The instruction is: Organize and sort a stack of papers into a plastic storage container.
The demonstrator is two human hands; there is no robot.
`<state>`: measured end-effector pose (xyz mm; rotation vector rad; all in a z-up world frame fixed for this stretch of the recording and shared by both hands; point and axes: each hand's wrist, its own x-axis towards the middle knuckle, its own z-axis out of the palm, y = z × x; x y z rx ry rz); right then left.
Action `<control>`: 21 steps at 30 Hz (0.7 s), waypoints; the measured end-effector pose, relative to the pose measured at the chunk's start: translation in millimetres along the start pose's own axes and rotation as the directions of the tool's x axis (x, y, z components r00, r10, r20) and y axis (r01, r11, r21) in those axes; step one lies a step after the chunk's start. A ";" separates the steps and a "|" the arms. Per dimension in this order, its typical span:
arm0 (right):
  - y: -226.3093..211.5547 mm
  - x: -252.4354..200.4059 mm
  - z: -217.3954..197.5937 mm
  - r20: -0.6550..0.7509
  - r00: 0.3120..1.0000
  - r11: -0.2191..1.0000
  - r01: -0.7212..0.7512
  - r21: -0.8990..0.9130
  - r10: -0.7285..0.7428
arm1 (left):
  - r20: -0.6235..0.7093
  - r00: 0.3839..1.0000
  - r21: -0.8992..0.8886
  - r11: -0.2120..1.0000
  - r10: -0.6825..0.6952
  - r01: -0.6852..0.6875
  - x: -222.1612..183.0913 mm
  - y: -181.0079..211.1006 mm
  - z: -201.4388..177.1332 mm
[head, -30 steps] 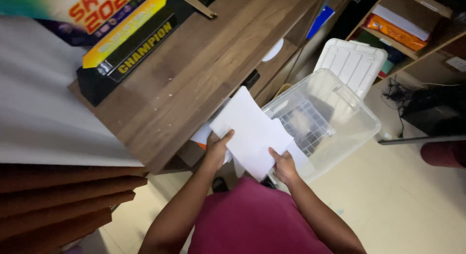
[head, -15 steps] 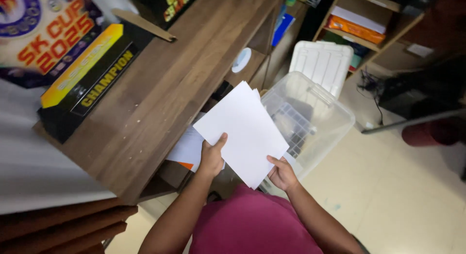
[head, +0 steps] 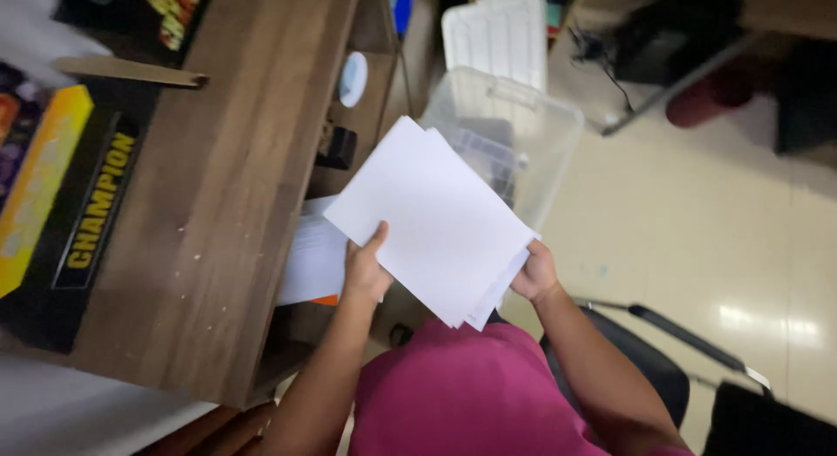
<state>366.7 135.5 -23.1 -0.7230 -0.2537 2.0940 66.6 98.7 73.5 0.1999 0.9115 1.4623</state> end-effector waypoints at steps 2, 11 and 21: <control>4.0 -11.4 -3.6 -0.047 0.998 0.999 0.041 -0.024 -0.042 | 0.033 0.999 0.051 0.998 0.020 -0.021 2.8 2.3 -7.5; 5.7 -50.4 6.4 -0.204 0.965 0.984 0.143 -0.109 -0.163 | 0.016 1.000 0.199 0.980 0.016 -0.018 5.2 -2.6 -16.5; -18.5 -31.0 -41.2 -0.309 0.928 0.802 -0.018 -0.597 -0.210 | 0.110 0.988 0.461 0.874 0.112 -0.151 23.0 -8.9 -11.7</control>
